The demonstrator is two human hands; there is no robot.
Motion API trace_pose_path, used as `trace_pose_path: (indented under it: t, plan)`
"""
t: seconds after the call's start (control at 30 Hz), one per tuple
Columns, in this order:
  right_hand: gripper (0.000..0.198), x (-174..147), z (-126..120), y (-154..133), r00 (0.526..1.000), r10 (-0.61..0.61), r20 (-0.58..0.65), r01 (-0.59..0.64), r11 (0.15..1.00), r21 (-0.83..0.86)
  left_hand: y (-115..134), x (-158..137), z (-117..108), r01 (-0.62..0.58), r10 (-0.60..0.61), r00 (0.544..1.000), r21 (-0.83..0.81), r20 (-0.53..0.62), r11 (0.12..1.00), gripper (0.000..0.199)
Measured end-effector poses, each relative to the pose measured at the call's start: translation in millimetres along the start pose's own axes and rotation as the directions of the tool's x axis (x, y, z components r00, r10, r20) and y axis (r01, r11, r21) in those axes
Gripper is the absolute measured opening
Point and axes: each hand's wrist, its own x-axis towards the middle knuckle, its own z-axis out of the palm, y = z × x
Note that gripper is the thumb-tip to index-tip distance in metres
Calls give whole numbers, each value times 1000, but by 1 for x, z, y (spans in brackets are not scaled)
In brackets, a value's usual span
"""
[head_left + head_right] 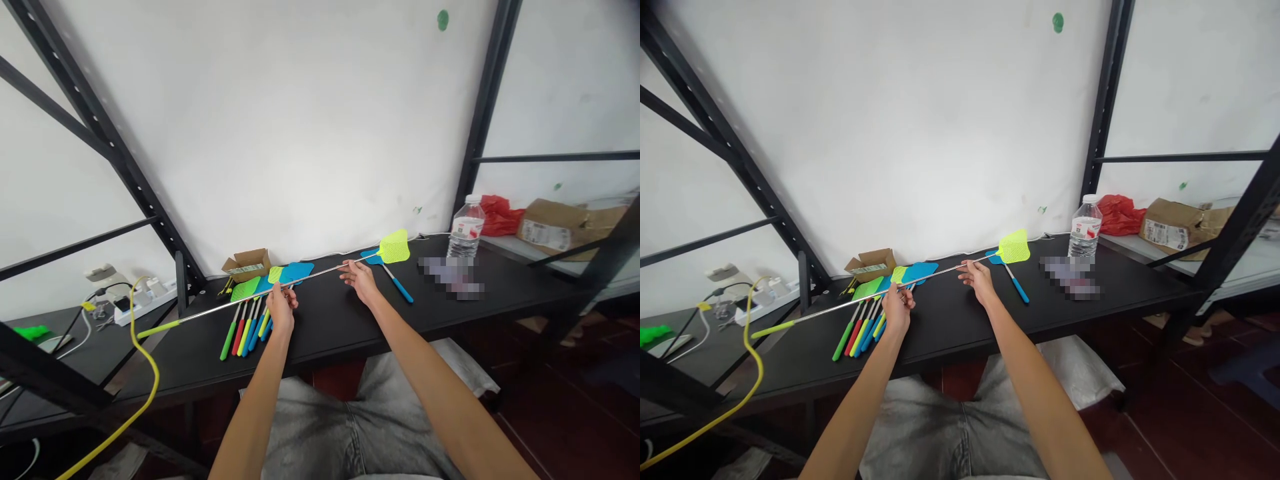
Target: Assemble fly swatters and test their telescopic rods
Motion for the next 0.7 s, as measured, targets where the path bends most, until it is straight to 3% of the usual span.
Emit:
trace_pose_path:
  t: [0.2,0.7]
  plan:
    - [34,-2,2,4,991,24,129,1,981,-194,-1,-1,0,-7,7,1000,-2,19,1000,36]
    - [39,-3,3,3,986,32,161,9,969,-248,2,-4,1,6,-6,1000,15,15,1000,35]
